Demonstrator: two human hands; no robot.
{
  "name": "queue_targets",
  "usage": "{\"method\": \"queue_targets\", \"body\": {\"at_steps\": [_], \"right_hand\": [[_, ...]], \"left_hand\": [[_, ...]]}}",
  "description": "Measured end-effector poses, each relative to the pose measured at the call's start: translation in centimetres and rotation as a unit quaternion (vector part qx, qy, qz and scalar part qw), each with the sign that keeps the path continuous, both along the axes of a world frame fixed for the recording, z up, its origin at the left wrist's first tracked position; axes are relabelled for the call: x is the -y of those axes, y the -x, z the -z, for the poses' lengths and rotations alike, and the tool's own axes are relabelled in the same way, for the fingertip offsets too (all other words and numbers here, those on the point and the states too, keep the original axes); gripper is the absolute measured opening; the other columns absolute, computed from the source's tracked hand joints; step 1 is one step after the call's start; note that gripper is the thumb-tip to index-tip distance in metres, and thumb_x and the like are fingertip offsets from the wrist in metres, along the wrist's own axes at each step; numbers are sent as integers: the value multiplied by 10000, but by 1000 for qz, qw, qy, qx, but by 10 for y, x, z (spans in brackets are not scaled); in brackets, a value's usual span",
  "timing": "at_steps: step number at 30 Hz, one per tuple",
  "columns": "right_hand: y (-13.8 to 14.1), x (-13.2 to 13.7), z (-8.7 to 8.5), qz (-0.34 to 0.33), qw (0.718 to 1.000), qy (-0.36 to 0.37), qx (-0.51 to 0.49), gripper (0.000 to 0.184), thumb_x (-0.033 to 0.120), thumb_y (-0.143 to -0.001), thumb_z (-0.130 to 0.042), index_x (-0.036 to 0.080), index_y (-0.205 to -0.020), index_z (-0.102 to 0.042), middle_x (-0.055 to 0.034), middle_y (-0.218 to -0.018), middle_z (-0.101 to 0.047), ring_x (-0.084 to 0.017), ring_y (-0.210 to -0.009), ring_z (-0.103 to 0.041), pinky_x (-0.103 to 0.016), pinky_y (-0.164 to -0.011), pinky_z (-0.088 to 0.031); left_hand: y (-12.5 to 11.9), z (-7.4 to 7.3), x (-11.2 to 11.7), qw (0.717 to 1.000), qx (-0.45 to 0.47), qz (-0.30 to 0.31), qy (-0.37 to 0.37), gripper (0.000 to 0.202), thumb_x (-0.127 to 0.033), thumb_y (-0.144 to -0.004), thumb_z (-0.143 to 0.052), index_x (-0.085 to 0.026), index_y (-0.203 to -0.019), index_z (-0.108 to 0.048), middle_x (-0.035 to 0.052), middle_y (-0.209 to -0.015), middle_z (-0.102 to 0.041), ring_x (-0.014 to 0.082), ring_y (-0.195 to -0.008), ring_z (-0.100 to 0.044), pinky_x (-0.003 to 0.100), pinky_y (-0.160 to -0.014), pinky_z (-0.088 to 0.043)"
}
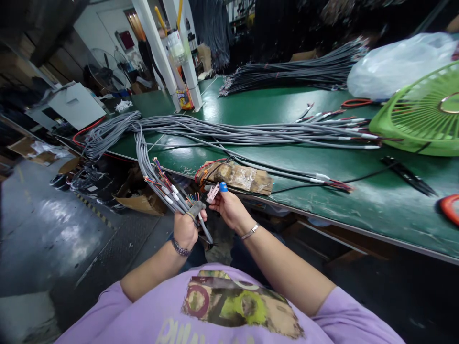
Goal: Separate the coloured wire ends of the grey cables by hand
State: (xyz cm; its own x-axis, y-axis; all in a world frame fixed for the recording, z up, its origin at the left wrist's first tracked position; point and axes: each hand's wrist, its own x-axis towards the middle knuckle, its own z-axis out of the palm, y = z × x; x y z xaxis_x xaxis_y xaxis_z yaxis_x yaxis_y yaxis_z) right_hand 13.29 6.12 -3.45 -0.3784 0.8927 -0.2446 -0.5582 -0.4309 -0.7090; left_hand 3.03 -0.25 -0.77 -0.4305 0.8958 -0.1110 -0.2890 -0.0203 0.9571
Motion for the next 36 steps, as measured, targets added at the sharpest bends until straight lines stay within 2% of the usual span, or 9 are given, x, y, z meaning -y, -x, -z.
{"method": "queue_targets", "body": {"at_steps": [3, 9, 14, 19, 25, 30, 33, 36], "right_hand": [[1, 1, 2, 10, 1000, -3, -12, 432, 617, -719, -646, 190, -784, -660, -26, -706, -636, -137, -637, -562, -269, -623, -472], [6, 2, 0, 66, 997, 22, -37, 367, 528, -629, -772, 192, -717, -652, 6, -685, -628, -114, -640, -536, -245, -609, -446], [7, 3, -3, 69, 997, 10, -22, 376, 550, -651, -746, 195, -707, -633, -3, -685, -633, -129, -648, -541, -266, -618, -443], [6, 5, -3, 51, 998, 18, -17, 401, 603, -696, -679, 210, -756, -626, -7, -700, -634, -140, -656, -557, -272, -621, -453], [-2, 10, 7, 8, 1000, 22, -6, 408, 623, -774, -571, 219, -744, -613, -14, -697, -623, -130, -606, -546, -267, -595, -472], [-12, 22, 16, -92, 995, 23, -15, 285, 454, -775, -641, 181, -848, -679, -46, -799, -663, -122, -634, -561, -266, -615, -479], [-15, 30, 11, -152, 988, -5, -27, 293, 407, -708, -721, 162, -866, -692, -40, -792, -666, -120, -649, -563, -267, -628, -465], [-14, 35, 0, -170, 984, -53, -2, 296, 419, -668, -760, 161, -783, -674, -15, -669, -639, -121, -598, -555, -269, -607, -429]], "left_hand": [[-1, 4, -1, 1000, -6, 2, 16, 301, -370, -641, -734, -141, -524, -578, -2, -469, -577, 90, -423, -518, 206, -426, -385], [1, 9, 1, 999, -7, 3, 43, 291, -378, -628, -736, -139, -559, -587, -1, -474, -583, 107, -442, -545, 214, -435, -417], [1, 13, 1, 998, -9, 14, 53, 266, -362, -618, -739, -134, -590, -606, -3, -464, -583, 103, -420, -534, 219, -445, -424], [2, 13, 1, 998, -15, 26, 47, 282, -366, -639, -722, -138, -536, -591, 3, -452, -569, 100, -415, -522, 219, -437, -411], [7, 10, 9, 998, -36, 47, 14, 333, -385, -658, -706, -153, -464, -567, 9, -433, -549, 98, -410, -497, 229, -443, -402], [13, 9, 18, 997, -18, 79, 5, 318, -388, -636, -730, -149, -487, -584, 12, -434, -564, 100, -397, -494, 234, -435, -390], [15, 10, 21, 995, -15, 99, 11, 304, -414, -624, -744, -145, -551, -622, 11, -432, -569, 110, -411, -511, 226, -425, -370], [16, 13, 23, 994, -26, 109, 19, 321, -440, -624, -746, -144, -572, -633, 16, -435, -574, 125, -438, -537, 228, -431, -374]]}}
